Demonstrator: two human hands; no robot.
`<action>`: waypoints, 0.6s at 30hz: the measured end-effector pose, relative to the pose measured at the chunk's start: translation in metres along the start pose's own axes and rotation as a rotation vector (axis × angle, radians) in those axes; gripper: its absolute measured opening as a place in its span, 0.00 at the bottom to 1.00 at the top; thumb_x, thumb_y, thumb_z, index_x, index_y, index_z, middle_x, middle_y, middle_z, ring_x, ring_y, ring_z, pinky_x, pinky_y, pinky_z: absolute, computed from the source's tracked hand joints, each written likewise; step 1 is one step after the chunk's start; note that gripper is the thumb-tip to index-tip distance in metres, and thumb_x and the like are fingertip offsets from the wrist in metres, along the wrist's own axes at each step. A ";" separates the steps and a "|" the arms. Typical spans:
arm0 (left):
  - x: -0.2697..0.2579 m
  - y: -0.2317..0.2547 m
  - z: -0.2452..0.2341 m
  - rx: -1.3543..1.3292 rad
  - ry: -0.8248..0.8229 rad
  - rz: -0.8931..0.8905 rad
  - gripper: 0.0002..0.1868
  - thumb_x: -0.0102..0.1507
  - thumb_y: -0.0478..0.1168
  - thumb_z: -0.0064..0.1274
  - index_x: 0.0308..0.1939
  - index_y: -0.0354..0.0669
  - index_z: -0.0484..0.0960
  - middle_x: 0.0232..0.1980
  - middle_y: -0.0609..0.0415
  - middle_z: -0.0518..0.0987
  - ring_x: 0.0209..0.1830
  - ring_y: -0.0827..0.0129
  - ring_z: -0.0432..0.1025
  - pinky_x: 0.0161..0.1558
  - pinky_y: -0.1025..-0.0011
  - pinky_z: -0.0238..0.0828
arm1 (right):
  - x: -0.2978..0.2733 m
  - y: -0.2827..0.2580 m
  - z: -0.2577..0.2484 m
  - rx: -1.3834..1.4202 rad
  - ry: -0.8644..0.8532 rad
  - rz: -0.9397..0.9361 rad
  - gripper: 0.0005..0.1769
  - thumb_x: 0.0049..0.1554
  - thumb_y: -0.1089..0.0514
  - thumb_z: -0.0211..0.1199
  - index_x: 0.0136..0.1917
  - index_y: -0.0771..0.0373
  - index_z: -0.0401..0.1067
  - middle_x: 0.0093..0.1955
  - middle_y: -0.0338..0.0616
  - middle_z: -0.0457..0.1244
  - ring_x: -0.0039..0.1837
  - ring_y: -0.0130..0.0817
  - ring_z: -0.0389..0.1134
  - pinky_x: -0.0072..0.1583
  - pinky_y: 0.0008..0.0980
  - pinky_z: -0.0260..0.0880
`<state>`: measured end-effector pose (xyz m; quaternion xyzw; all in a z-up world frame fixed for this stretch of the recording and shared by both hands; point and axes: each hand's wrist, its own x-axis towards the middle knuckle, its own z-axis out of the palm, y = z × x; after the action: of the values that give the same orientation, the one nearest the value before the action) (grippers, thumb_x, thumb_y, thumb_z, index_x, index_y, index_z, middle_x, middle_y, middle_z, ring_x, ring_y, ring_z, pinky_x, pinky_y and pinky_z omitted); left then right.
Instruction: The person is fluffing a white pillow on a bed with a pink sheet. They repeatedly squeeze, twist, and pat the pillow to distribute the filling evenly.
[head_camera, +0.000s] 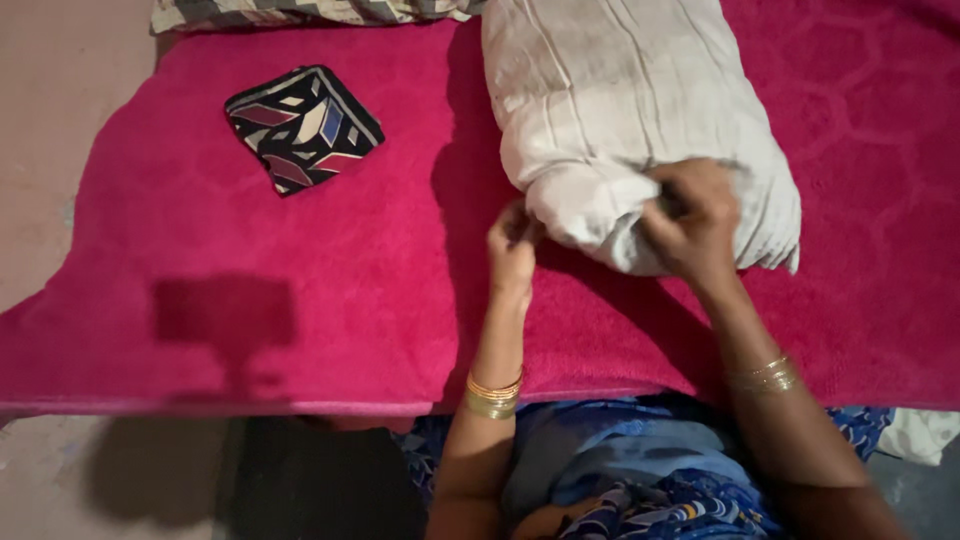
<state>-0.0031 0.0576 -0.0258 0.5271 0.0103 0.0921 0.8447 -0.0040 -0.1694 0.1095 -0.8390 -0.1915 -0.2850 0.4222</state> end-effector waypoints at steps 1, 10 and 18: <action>0.000 -0.001 0.002 -0.005 0.007 -0.100 0.15 0.65 0.33 0.56 0.56 0.36 0.80 0.52 0.56 0.82 0.50 0.71 0.76 0.53 0.72 0.73 | 0.000 -0.003 0.003 -0.036 -0.068 -0.112 0.17 0.50 0.59 0.71 0.54 0.64 0.77 0.50 0.45 0.68 0.53 0.40 0.68 0.56 0.38 0.64; 0.002 0.001 0.011 0.048 -0.123 0.006 0.16 0.65 0.31 0.55 0.57 0.34 0.80 0.49 0.54 0.82 0.47 0.71 0.75 0.50 0.70 0.74 | 0.003 -0.015 0.034 -0.270 -0.115 -0.306 0.23 0.38 0.59 0.76 0.50 0.60 0.79 0.47 0.43 0.69 0.52 0.41 0.67 0.52 0.43 0.58; -0.011 0.060 0.006 -0.058 -0.024 -0.166 0.17 0.66 0.30 0.48 0.60 0.39 0.78 0.53 0.58 0.82 0.55 0.70 0.74 0.60 0.70 0.69 | 0.056 -0.011 -0.022 0.134 -0.307 0.078 0.21 0.53 0.59 0.72 0.60 0.65 0.76 0.54 0.50 0.70 0.54 0.45 0.73 0.57 0.38 0.74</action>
<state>-0.0218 0.0759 0.0301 0.5008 0.0411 0.0157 0.8644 0.0258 -0.1761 0.1625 -0.8494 -0.2397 -0.1233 0.4538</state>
